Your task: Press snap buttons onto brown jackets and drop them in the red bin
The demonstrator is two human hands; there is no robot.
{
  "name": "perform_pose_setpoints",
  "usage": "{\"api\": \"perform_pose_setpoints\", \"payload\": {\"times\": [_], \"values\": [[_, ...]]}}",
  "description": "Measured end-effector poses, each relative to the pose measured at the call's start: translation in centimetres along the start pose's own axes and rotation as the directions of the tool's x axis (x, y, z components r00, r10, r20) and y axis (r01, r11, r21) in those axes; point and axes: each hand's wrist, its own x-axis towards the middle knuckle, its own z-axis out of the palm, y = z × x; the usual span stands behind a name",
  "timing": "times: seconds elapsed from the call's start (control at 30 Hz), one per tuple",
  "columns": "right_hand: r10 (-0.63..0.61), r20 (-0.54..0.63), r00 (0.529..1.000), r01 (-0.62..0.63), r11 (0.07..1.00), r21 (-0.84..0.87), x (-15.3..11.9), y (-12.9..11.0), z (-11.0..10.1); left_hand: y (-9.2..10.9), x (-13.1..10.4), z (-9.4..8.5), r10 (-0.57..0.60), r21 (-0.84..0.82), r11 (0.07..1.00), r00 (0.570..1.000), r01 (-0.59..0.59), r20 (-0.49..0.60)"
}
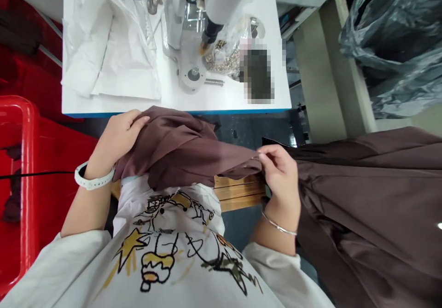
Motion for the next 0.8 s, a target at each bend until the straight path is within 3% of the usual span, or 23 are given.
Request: {"api": "perform_pose_setpoints", "payload": {"times": [0.07,0.17,0.2,0.23,0.27,0.3,0.33,0.4,0.47,0.53,0.6,0.67,0.8], "values": [[-0.010,-0.066,0.998,-0.003,0.983,-0.184,1.2,-0.7,0.8,-0.8,0.3,1.1,0.015,0.191,0.981,0.996,-0.033,0.092],[-0.129,-0.097,0.987,0.097,0.954,-0.284,0.3,-3.3,5.0,-2.8,1.1,4.5,-0.045,0.359,0.933,0.996,0.017,0.071],[-0.180,-0.001,0.984,0.174,0.955,-0.242,-0.6,-4.1,6.8,-3.5,1.4,5.7,-0.079,0.382,0.923,0.996,0.058,0.040],[-0.243,0.192,0.951,0.277,0.944,-0.176,-1.7,-4.7,8.6,-4.2,1.6,6.8,-0.116,0.387,0.916,0.993,0.103,0.010],[-0.291,0.403,0.868,0.364,0.924,-0.117,-2.9,-4.8,10.3,-4.8,1.7,7.7,-0.148,0.379,0.914,0.989,0.145,-0.020],[-0.289,0.521,0.803,0.404,0.907,-0.119,-3.9,-4.6,11.9,-5.2,1.6,8.4,-0.167,0.364,0.914,0.984,0.177,-0.057],[-0.246,0.570,0.784,0.408,0.896,-0.175,-4.7,-4.1,13.3,-5.4,1.4,8.7,-0.162,0.348,0.918,0.981,0.189,-0.106],[-0.174,0.578,0.797,0.396,0.874,-0.283,-5.4,-2.4,15.1,-4.8,0.3,8.8,-0.059,0.311,0.942,0.976,0.125,-0.211],[-0.176,0.578,0.797,0.404,0.866,-0.293,-5.1,-0.7,15.5,-3.4,-1.4,8.6,0.145,0.252,0.964,0.964,-0.086,-0.222],[-0.193,0.566,0.802,0.408,0.868,-0.283,-4.4,0.4,14.8,-1.9,-3.2,8.8,0.356,0.159,0.925,0.933,-0.345,-0.044],[-0.160,0.498,0.852,0.362,0.868,-0.341,-3.8,1.0,13.6,-1.2,-4.7,9.8,0.436,0.111,0.881,0.880,-0.460,0.189],[-0.133,0.447,0.885,0.327,0.860,-0.392,-3.5,1.4,12.8,-1.5,-5.5,11.4,0.359,0.159,0.893,0.879,-0.421,0.313],[-0.183,0.515,0.837,0.386,0.865,-0.320,-3.3,2.5,12.2,-3.4,-5.4,13.7,0.223,0.118,0.954,0.918,-0.274,0.326]]}}
